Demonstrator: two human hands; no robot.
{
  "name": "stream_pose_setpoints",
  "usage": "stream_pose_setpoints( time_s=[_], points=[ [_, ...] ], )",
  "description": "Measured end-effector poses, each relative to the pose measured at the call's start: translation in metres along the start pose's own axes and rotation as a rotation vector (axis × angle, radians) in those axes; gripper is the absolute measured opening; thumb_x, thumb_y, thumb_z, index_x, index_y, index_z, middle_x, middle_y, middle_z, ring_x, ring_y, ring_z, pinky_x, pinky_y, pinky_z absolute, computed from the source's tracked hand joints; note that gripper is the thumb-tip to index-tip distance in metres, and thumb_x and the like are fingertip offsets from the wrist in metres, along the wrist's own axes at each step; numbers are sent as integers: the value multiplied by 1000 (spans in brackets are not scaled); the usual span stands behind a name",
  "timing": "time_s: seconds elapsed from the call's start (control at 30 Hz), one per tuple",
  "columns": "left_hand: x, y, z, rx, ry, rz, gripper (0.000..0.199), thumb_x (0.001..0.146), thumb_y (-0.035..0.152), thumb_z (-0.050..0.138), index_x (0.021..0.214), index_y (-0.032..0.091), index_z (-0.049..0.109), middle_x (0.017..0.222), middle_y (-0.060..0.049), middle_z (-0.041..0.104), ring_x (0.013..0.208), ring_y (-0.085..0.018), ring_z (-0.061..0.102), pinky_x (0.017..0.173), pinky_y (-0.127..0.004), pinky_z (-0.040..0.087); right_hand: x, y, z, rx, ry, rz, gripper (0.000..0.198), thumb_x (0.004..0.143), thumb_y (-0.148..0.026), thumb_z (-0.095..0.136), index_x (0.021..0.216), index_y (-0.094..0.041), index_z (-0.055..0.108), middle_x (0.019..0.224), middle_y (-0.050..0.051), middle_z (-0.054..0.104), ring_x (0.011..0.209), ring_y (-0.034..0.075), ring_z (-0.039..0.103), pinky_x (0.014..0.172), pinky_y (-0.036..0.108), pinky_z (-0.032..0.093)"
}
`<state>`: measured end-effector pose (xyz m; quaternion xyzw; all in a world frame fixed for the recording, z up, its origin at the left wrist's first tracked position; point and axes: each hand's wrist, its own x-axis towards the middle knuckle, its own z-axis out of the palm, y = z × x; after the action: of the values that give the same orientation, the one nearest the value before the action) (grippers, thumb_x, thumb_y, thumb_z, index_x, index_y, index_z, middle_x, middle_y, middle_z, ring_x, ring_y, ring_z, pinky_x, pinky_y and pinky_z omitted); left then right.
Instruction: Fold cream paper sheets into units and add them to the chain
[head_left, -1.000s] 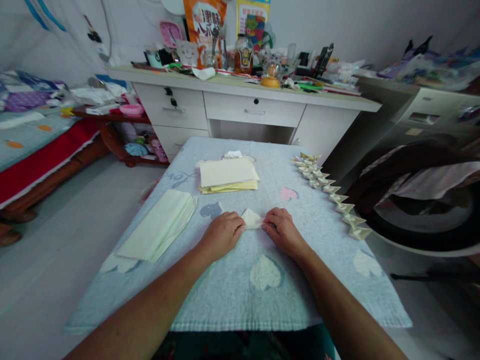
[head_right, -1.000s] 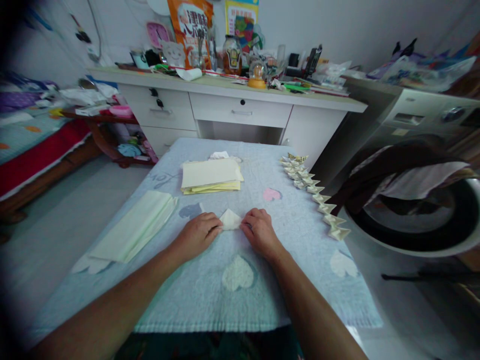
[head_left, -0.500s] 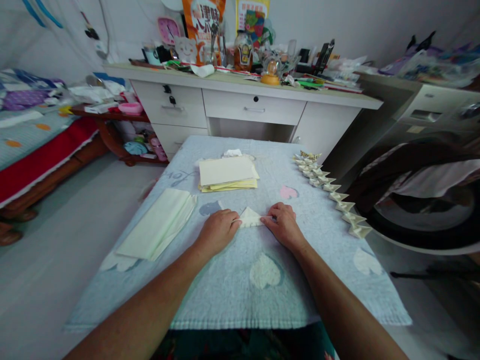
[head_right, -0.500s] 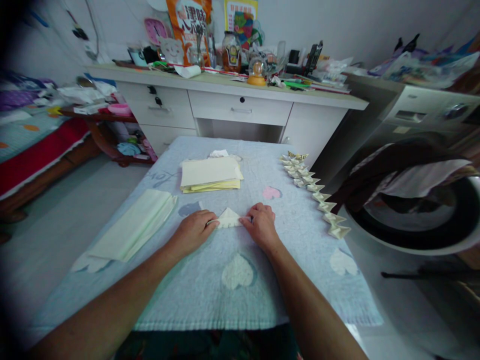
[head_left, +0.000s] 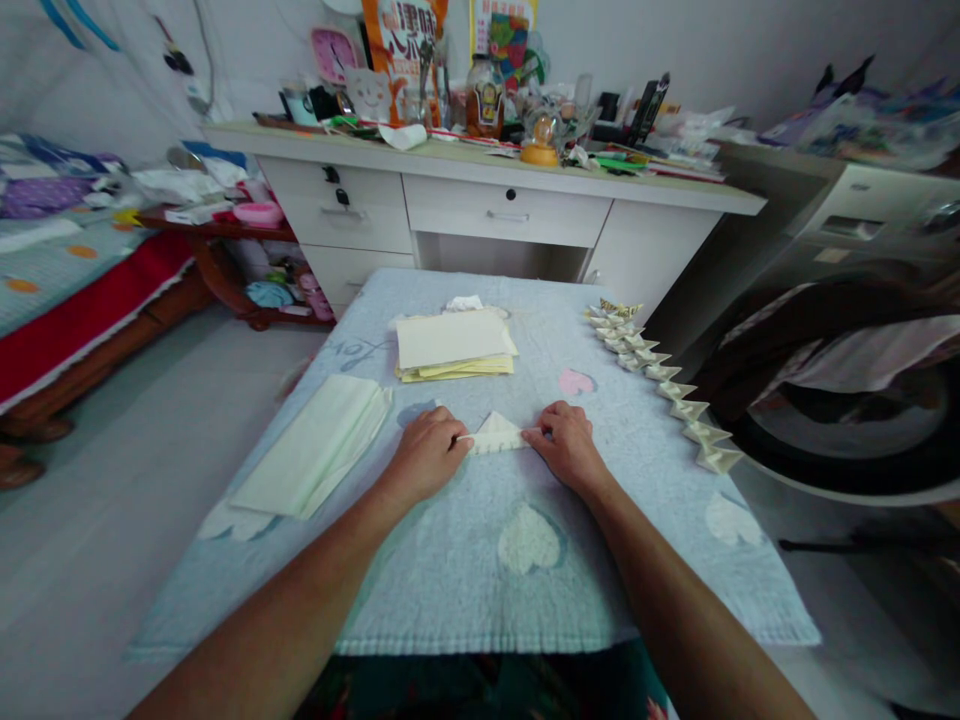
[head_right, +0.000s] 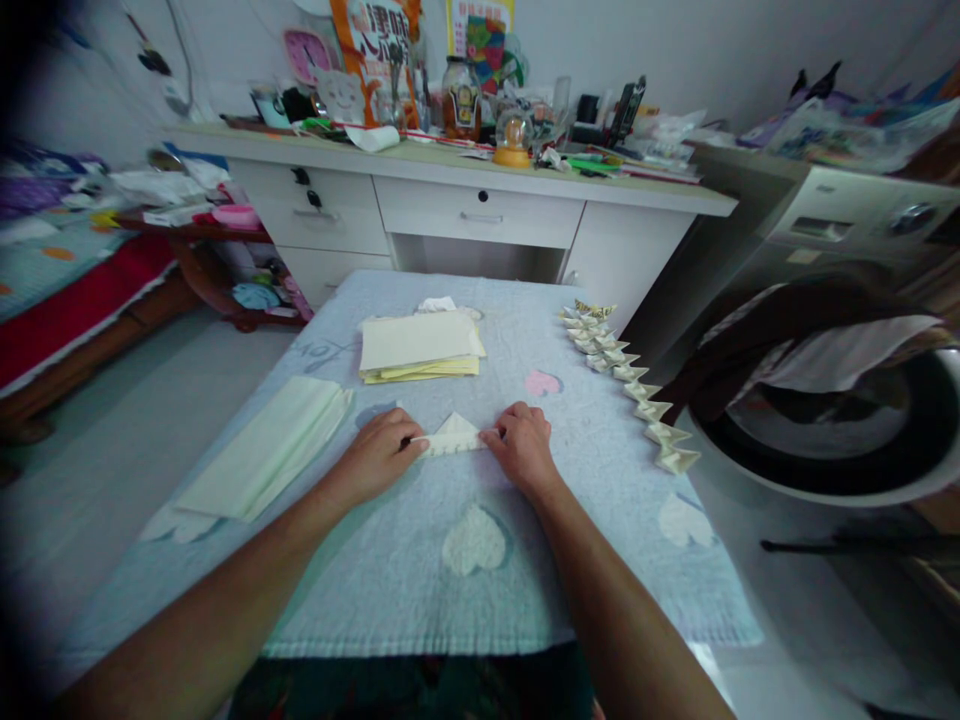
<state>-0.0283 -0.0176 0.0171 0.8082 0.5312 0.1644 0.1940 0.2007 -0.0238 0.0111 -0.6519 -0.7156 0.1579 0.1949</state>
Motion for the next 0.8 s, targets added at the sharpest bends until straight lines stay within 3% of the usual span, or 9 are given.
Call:
stream_pose_setpoints(
  time_s=[0.4,0.8],
  points=[
    [1,-12,-11,-135,-87,13,21,82,28,52,74,16,67,82,-5,57,85,-19,55,80,-32,42,0,2,1,11,17,-17,21,84,-35,64,70,-18,65,93,6,60,93,22,48,79,34,31],
    [1,-12,-10,-53,-69,-12,13,75,26,59,67,18,64,82,-4,59,86,-20,55,81,-33,41,-1,6,-1,-4,3,-55,19,86,-26,56,70,-18,63,95,6,60,92,21,48,80,34,32]
  ],
)
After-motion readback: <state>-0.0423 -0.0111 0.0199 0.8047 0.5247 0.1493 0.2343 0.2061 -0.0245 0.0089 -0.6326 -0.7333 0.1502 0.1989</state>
